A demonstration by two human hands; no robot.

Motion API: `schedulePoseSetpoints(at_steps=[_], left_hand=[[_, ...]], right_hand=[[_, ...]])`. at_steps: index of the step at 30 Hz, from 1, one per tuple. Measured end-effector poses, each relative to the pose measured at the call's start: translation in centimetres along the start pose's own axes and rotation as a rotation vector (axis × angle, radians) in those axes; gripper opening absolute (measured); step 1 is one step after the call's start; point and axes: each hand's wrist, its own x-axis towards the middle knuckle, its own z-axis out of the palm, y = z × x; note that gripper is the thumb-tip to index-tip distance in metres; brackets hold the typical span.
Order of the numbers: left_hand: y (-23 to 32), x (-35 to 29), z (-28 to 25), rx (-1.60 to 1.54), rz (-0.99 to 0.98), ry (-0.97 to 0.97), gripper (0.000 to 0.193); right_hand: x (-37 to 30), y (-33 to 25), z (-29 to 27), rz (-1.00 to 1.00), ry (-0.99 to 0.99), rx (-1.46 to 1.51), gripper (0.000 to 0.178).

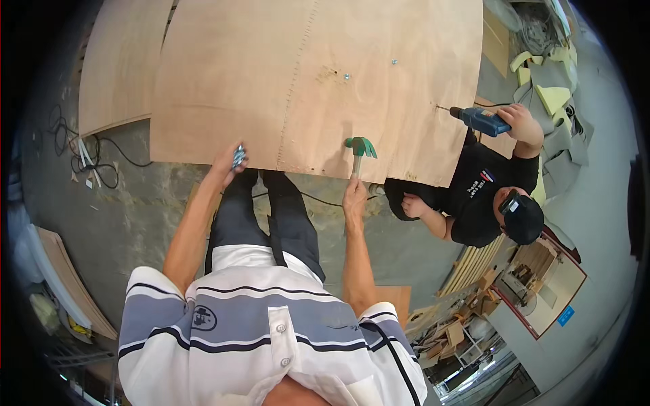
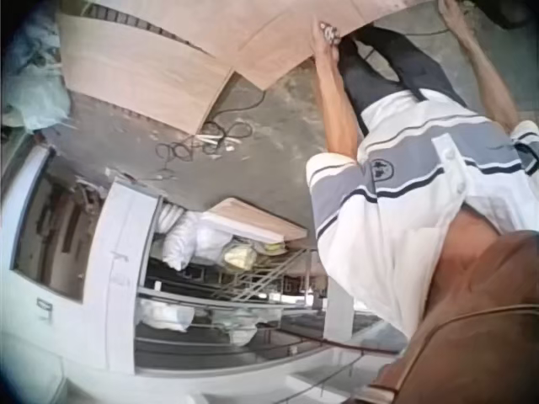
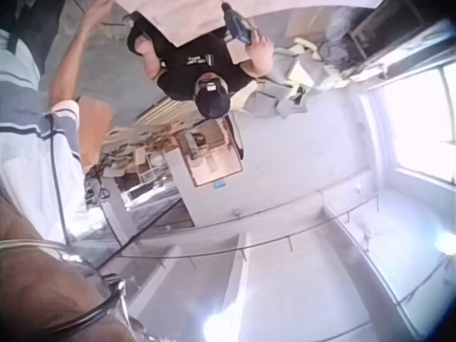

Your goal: Assembling large wooden panels by hammering and marking locations in a workshop.

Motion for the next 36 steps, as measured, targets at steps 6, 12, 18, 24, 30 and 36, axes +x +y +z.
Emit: schedulePoseSetpoints(at_steps=[6,12,18,24,30,36], left_hand=[[3.8,5.6,9.7,0.041,0.105,-0.247,0.020],[5.8,10.9,14.7,-0.171,-0.040,-0.341,0.021],[6.7,14.2,16.0,-0.359,-0.146,-0.459,0.020],[8.7,16.5,18.3,0.052,0.079,-0.213,0.024],[9.4,19.2,19.9,0.903,0.727,0.009,0.023],[8.8,19.2,21.0,0.968,0.857,0.039,0.022]], right_hand=[[0.5,-0.2,0.2,0.032,-0.005,0.093,0.048],[1.2,0.9,0.2,-0.004,-0.035,0.142,0.045],[1.9,2.6,0.2,-0.015,-0.018,0.175,0.047],[2.4,2.7,-0.5,0.087,-0.083,0.208,0.045],[2.6,2.7,-0.5,0.106,-0.110,0.236,0.046],[2.4,2.8,-0.9,0.157,-0.120,0.265,0.048]])
